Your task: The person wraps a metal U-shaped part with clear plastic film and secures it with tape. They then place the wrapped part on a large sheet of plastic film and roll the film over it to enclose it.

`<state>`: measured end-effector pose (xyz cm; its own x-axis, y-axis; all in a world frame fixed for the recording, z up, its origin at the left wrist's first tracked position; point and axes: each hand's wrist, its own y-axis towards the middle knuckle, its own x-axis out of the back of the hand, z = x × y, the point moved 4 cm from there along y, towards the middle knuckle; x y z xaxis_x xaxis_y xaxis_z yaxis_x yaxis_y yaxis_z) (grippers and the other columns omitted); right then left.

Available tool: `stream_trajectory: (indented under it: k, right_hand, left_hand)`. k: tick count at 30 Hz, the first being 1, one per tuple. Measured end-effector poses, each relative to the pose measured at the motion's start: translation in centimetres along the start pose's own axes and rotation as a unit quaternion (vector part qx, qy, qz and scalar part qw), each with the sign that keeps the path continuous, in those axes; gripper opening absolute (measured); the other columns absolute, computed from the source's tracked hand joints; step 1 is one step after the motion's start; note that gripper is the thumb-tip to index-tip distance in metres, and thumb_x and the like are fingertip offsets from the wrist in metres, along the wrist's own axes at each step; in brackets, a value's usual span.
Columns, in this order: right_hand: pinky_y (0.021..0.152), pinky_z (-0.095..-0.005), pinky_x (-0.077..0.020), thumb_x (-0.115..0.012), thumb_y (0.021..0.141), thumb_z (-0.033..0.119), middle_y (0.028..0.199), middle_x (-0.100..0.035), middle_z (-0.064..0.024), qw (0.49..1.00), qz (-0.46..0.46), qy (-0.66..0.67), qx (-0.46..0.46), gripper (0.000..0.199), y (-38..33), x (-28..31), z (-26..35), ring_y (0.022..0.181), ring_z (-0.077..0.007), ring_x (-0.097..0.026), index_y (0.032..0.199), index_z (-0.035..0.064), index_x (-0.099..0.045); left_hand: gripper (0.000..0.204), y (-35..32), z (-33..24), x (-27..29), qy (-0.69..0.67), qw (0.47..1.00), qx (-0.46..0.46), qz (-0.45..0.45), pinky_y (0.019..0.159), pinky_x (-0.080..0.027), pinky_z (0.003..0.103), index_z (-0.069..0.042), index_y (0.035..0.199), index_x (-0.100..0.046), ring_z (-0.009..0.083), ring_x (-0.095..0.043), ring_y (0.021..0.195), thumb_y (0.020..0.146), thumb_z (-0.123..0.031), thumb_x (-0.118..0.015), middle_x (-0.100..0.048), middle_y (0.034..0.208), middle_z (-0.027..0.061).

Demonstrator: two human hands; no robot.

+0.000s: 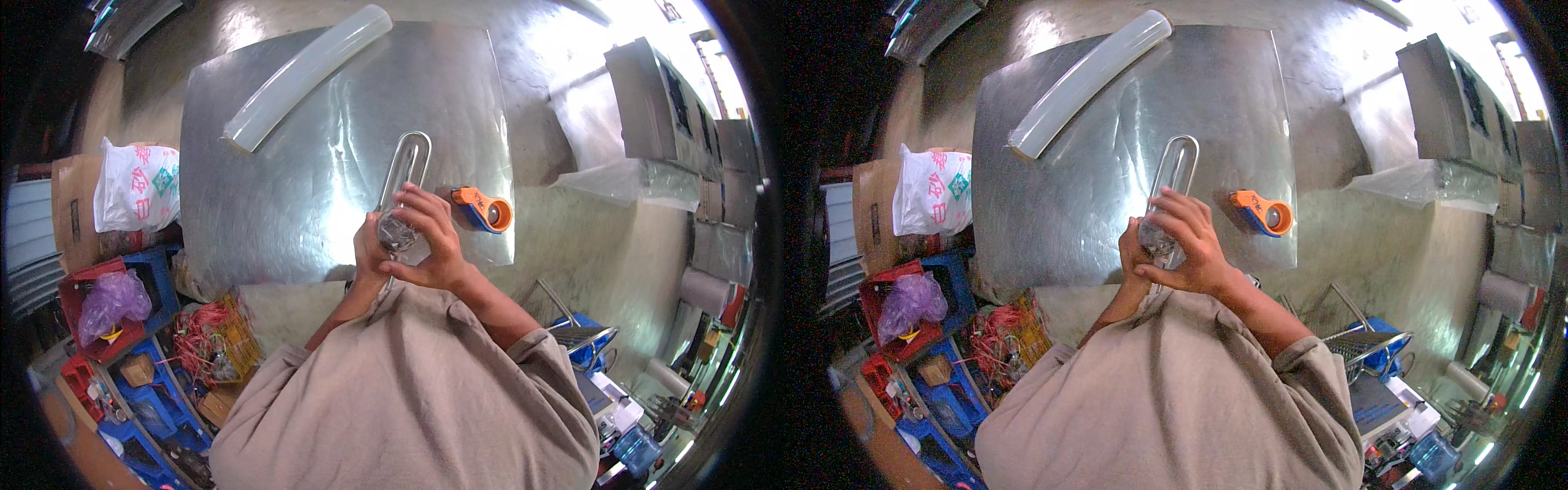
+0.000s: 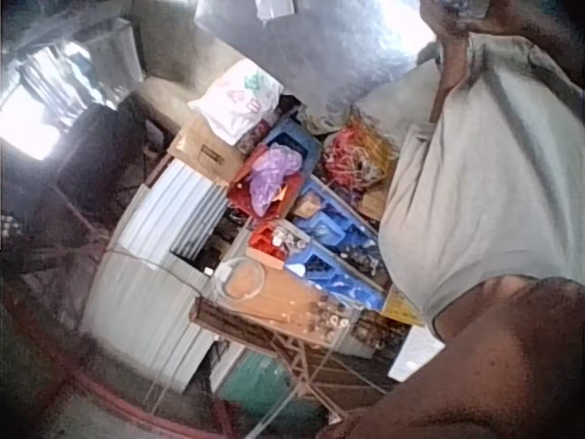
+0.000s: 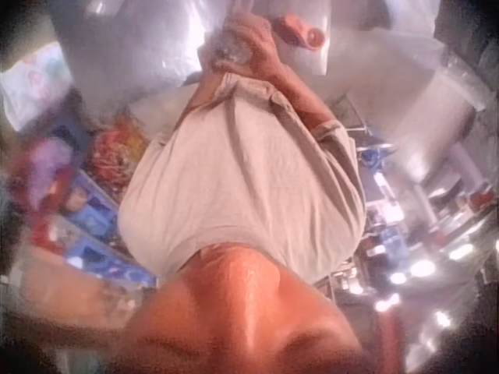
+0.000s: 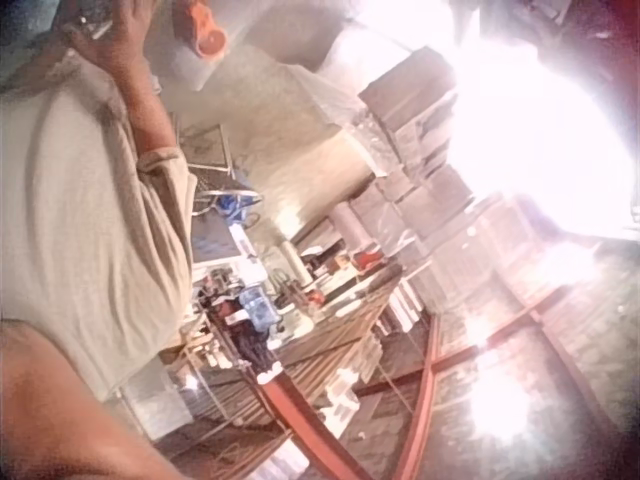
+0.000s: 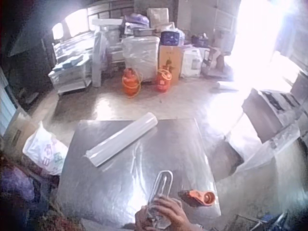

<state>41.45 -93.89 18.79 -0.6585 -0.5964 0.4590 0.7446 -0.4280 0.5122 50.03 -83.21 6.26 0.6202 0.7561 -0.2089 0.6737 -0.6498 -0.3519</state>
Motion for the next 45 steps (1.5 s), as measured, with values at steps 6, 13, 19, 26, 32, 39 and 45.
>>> stream_trajectory:
  k: [6,13,19,26,32,39,45]
  right_hand:
    - [0.095,-0.0458,-0.0519,-0.079,0.085,0.009,0.103,-0.073,-0.0109,0.998,-0.019,0.018,0.055,0.017,-0.4,-1.8,-1.2,0.111,-0.0318,-0.07,0.091,0.0034,-0.064]
    - [0.103,-0.0486,-0.0498,-0.083,0.086,0.019,0.119,-0.07,-0.0155,0.998,0.011,-0.006,0.063,0.032,-0.7,-2.0,-2.9,0.124,-0.0376,-0.064,0.105,0.0024,-0.064]
    - [0.115,-0.048,-0.0393,-0.091,0.076,0.04,0.152,-0.048,-0.0236,0.988,-0.04,0.125,-0.079,0.087,-0.7,0.3,-3.5,0.143,-0.0397,-0.046,0.141,0.002,-0.048]
    - [0.106,-0.0467,-0.0478,-0.086,0.081,0.02,0.138,-0.06,-0.0215,0.993,-0.054,0.047,-0.094,0.06,-1.7,-2.0,-3.4,0.13,-0.0388,-0.059,0.13,0.0001,-0.057]
    - [0.102,-0.0465,-0.0515,-0.086,0.081,0.021,0.137,-0.061,-0.0199,0.988,-0.027,0.066,-0.135,0.057,-2.2,-1.6,-3.1,0.126,-0.0386,-0.062,0.129,0.002,-0.06]
    - [0.106,-0.0452,-0.0511,-0.089,0.08,0.018,0.129,-0.067,-0.0153,0.996,0.059,0.061,0.001,0.04,1.4,1.2,-1.5,0.133,-0.0334,-0.058,0.112,0.0052,-0.069]
    - [0.097,-0.0423,-0.0538,-0.081,0.082,0.007,0.105,-0.074,-0.0109,0.979,0.051,0.181,-0.075,0.021,1.2,0.1,-2.5,0.116,-0.0314,-0.068,0.094,0.0046,-0.064]
  left_hand:
    - [0.044,-1.1,-1.9,-1.3,0.067,0.988,-0.137,0.012,0.074,-0.051,0.037,-0.001,0.098,-0.064,0.0218,-0.063,0.084,0.11,-0.031,-0.034,-0.065,0.09,0.0101]
    - [0.057,-1.8,-4.0,-1.5,0.112,0.994,-0.009,0.006,0.075,-0.05,0.034,0.003,0.095,-0.065,0.0176,-0.062,0.077,0.113,-0.036,-0.028,-0.065,0.08,0.0081]
    - [0.057,-1.4,-4.6,-1.5,0.076,0.995,-0.05,0.03,0.08,-0.052,0.034,0.005,0.101,-0.067,0.0165,-0.065,0.083,0.114,-0.036,-0.03,-0.071,0.092,0.01]
    - [0.057,-1.8,-4.4,-2.4,0.061,0.997,-0.055,0.008,0.075,-0.051,0.035,0.005,0.097,-0.065,0.0173,-0.063,0.082,0.114,-0.034,-0.027,-0.068,0.091,0.0104]
    - [0.059,-2.0,-4.2,-2.6,0.049,0.998,-0.041,0.011,0.075,-0.052,0.035,0.006,0.098,-0.066,0.0181,-0.064,0.082,0.114,-0.036,-0.028,-0.069,0.09,0.0114]
    - [0.059,-1.9,-5.4,-2.6,0.104,0.989,-0.084,0.059,0.076,-0.052,0.032,0.006,0.116,-0.066,0.0168,-0.065,0.085,0.114,-0.039,-0.028,-0.07,0.095,0.0091]
    - [0.058,-2.5,-5.9,-3.5,0.027,0.999,0.027,0.039,0.066,-0.049,0.027,0.004,0.121,-0.062,0.0104,-0.062,0.078,0.115,-0.041,-0.026,-0.067,0.087,0.0067]
